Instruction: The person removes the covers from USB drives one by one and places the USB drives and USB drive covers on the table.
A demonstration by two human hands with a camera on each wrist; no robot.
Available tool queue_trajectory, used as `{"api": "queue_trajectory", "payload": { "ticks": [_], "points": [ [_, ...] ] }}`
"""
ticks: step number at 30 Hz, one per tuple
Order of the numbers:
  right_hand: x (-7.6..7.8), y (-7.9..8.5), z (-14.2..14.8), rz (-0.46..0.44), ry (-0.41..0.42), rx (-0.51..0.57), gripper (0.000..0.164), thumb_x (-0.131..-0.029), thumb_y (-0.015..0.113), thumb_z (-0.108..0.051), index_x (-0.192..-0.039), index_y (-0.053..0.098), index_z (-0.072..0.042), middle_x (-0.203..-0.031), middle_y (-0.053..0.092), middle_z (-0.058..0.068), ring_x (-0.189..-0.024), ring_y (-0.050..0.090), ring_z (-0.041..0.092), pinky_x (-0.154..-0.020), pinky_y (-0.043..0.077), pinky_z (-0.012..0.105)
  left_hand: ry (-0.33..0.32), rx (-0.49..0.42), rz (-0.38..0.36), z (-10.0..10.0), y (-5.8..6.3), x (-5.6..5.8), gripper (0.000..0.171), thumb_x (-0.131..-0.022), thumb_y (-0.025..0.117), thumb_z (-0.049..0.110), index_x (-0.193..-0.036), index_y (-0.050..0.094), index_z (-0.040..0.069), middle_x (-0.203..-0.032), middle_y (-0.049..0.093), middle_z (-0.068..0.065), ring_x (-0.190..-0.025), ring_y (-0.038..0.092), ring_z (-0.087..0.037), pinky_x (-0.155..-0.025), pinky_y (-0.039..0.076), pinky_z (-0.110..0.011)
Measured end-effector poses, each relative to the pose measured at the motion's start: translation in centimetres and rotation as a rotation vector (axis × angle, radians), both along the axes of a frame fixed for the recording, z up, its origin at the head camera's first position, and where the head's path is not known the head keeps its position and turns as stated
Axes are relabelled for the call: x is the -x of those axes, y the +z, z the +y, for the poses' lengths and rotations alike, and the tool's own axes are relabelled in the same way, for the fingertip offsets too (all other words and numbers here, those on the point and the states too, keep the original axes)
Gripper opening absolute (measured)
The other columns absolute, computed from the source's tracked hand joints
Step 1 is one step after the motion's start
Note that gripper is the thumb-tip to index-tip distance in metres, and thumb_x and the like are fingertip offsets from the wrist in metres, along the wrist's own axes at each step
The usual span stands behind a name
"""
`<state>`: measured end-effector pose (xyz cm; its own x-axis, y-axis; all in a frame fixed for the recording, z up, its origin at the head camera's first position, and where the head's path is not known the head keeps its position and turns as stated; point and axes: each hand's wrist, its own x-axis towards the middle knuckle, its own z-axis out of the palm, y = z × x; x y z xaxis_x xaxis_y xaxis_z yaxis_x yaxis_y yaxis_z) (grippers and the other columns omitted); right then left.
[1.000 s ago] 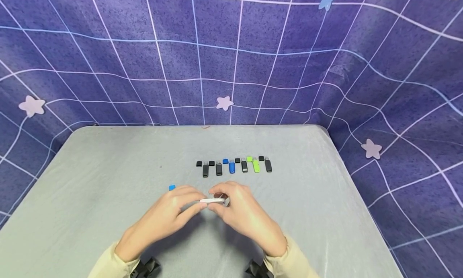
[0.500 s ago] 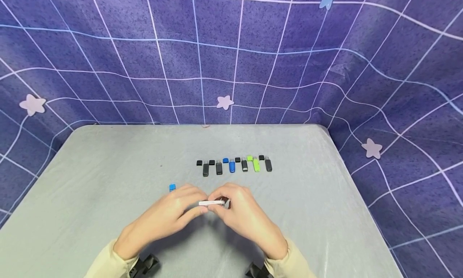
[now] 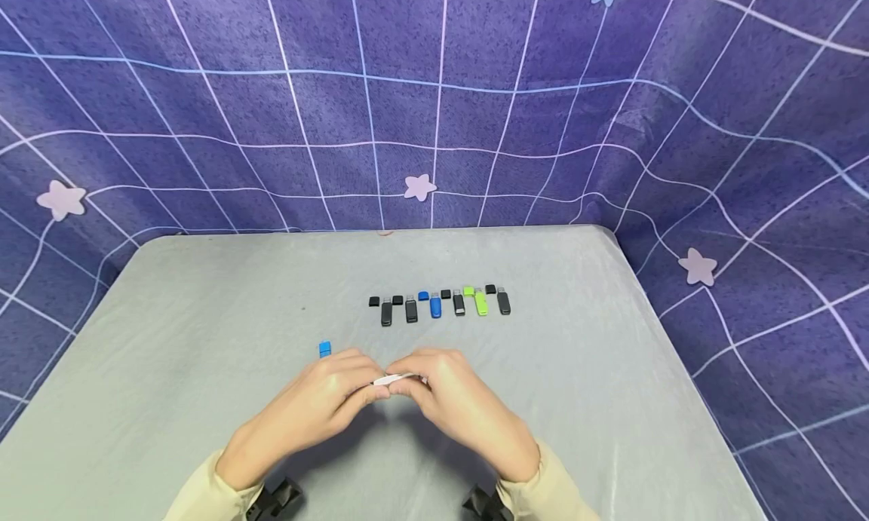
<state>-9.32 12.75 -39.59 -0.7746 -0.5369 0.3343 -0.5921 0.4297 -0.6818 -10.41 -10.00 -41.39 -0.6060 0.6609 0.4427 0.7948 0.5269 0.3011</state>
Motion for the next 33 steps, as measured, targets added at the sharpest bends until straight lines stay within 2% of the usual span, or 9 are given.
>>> {"api": "queue_trajectory", "payload": {
  "ticks": [4,8,13,18,24,29,33],
  "points": [
    [0.09,0.23,0.07,0.005,0.010,-0.064,0.014,-0.095,0.072,-0.018,-0.105,0.079,-0.012,-0.097,0.078,-0.003,-0.085,0.067,0.002,-0.076,0.057,0.020,-0.012,0.001,-0.020,0.06,-0.10,-0.11,0.021,-0.105,0.060,0.035,-0.089,0.070,0.026,-0.082,0.059,0.020,-0.086,0.058,-0.001,-0.076,0.049,-0.021],
    [-0.02,0.32,-0.06,0.069,0.005,-0.124,0.010,-0.096,0.072,-0.019,-0.099,0.079,-0.011,-0.089,0.076,-0.005,-0.075,0.060,-0.001,-0.072,0.054,0.016,-0.015,0.018,-0.034,0.21,-0.33,-0.17,0.023,-0.106,0.057,0.036,-0.088,0.066,0.026,-0.080,0.054,0.021,-0.087,0.058,-0.001,-0.077,0.048,-0.022],
    [-0.14,0.48,-0.16,0.121,0.015,-0.172,0.008,-0.096,0.072,-0.016,-0.094,0.077,-0.011,-0.084,0.073,-0.006,-0.073,0.058,-0.002,-0.071,0.053,0.014,-0.009,0.041,-0.038,0.34,-0.38,-0.15,0.030,-0.107,0.056,0.038,-0.080,0.055,0.026,-0.074,0.044,0.019,-0.078,0.051,-0.001,-0.072,0.044,-0.022],
    [-0.24,0.55,-0.15,0.114,0.041,-0.179,0.008,-0.096,0.071,-0.016,-0.093,0.076,-0.010,-0.084,0.072,-0.007,-0.074,0.059,-0.003,-0.071,0.052,0.012,-0.036,0.050,-0.029,0.39,-0.38,-0.23,0.031,-0.107,0.056,0.036,-0.078,0.053,0.025,-0.073,0.041,0.018,-0.071,0.044,-0.001,-0.068,0.041,-0.021],
    [-0.24,0.53,-0.06,0.103,0.054,-0.166,0.009,-0.098,0.070,-0.015,-0.092,0.075,-0.011,-0.082,0.070,-0.008,-0.072,0.056,-0.003,-0.069,0.050,0.011,-0.050,0.078,0.007,0.42,-0.44,-0.21,0.027,-0.108,0.054,0.035,-0.085,0.059,0.023,-0.076,0.047,0.015,-0.073,0.048,-0.002,-0.071,0.046,-0.025],
    [-0.19,0.48,-0.08,0.113,0.068,-0.205,0.013,-0.099,0.068,-0.012,-0.087,0.069,-0.012,-0.074,0.062,-0.007,-0.068,0.047,-0.002,-0.064,0.045,0.011,-0.053,0.085,0.017,0.51,-0.54,-0.17,0.025,-0.108,0.053,0.035,-0.088,0.061,0.022,-0.078,0.051,0.015,-0.076,0.052,-0.003,-0.073,0.048,-0.026],
    [-0.18,0.53,-0.01,0.091,0.070,-0.231,0.020,-0.100,0.068,-0.012,-0.080,0.064,-0.014,-0.069,0.050,-0.010,-0.063,0.041,-0.003,-0.059,0.040,0.011,-0.058,0.070,0.019,0.54,-0.50,-0.18,0.026,-0.108,0.054,0.035,-0.085,0.059,0.023,-0.076,0.047,0.016,-0.073,0.048,-0.003,-0.070,0.046,-0.024]
  ]
}}
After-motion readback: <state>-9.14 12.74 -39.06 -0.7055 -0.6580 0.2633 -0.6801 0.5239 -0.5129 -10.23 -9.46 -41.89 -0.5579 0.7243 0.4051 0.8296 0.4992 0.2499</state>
